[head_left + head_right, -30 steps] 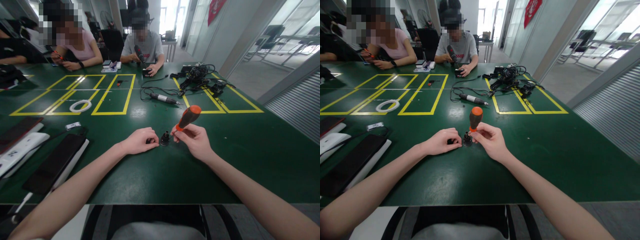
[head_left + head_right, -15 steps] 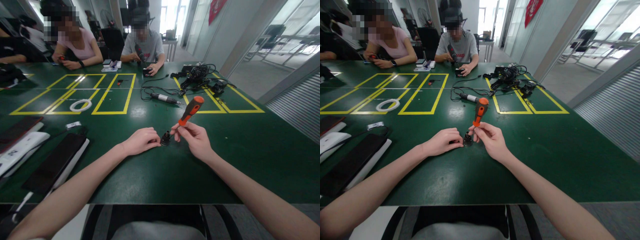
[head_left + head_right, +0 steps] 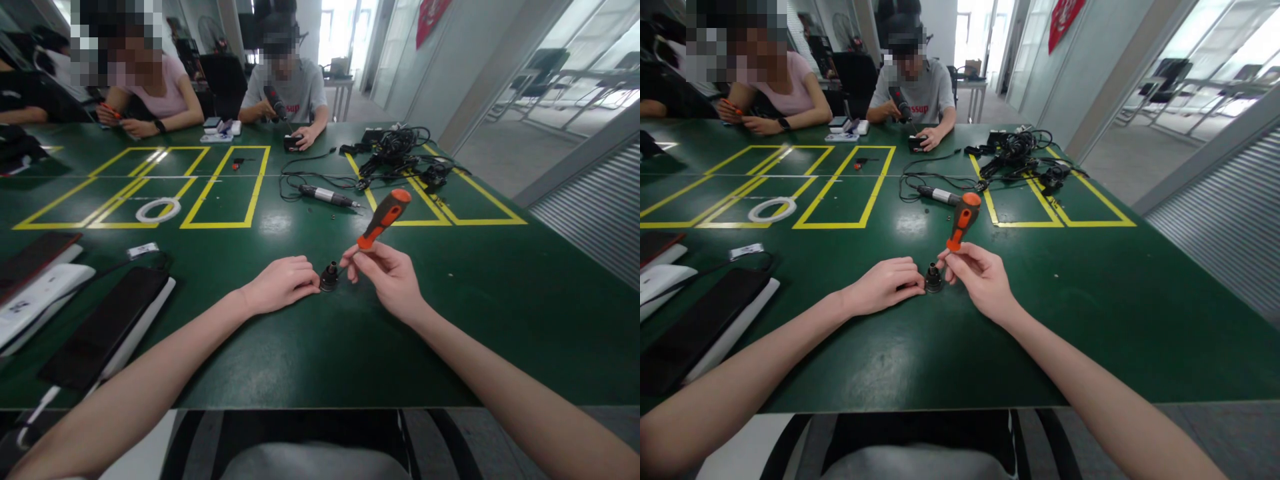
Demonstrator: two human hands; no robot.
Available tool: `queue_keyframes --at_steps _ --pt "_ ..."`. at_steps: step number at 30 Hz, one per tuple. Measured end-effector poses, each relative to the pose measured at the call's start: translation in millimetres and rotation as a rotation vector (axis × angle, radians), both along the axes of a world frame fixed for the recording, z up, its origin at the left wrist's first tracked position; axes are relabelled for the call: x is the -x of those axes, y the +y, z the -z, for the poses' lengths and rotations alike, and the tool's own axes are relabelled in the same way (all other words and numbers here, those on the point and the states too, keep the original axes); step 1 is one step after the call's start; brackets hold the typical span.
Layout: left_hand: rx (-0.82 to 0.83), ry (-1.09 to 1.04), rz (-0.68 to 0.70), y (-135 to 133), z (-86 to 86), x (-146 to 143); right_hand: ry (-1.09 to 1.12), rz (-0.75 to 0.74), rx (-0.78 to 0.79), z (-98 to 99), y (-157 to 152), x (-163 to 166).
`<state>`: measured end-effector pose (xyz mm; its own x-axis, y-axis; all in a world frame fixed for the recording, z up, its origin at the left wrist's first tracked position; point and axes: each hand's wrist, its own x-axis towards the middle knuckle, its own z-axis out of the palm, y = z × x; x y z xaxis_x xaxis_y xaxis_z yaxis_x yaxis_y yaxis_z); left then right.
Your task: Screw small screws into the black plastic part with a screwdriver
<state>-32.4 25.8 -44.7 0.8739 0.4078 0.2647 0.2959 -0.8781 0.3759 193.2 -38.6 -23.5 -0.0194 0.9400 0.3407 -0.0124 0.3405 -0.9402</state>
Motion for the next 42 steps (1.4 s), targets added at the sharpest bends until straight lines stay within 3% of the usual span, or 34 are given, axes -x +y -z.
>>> queue_keyframes --at_steps 5,15,30,42 --pt "0.021 -0.013 0.003 -1.0 1.3 -0.5 -0.041 0.054 -0.024 -0.3 -0.1 -0.1" --pt "0.33 -0.129 -0.061 3.2 -6.2 3.4 -0.02 0.065 0.013 -2.9 -2.7 -0.2" --pt "0.356 -0.079 -0.174 -3.7 -7.8 -4.6 -0.016 0.069 -0.014 -2.6 -2.6 1.6" --pt "0.384 -0.054 -0.188 -4.0 -7.5 -6.3 -0.036 0.054 -0.012 -1.8 -3.0 0.2"
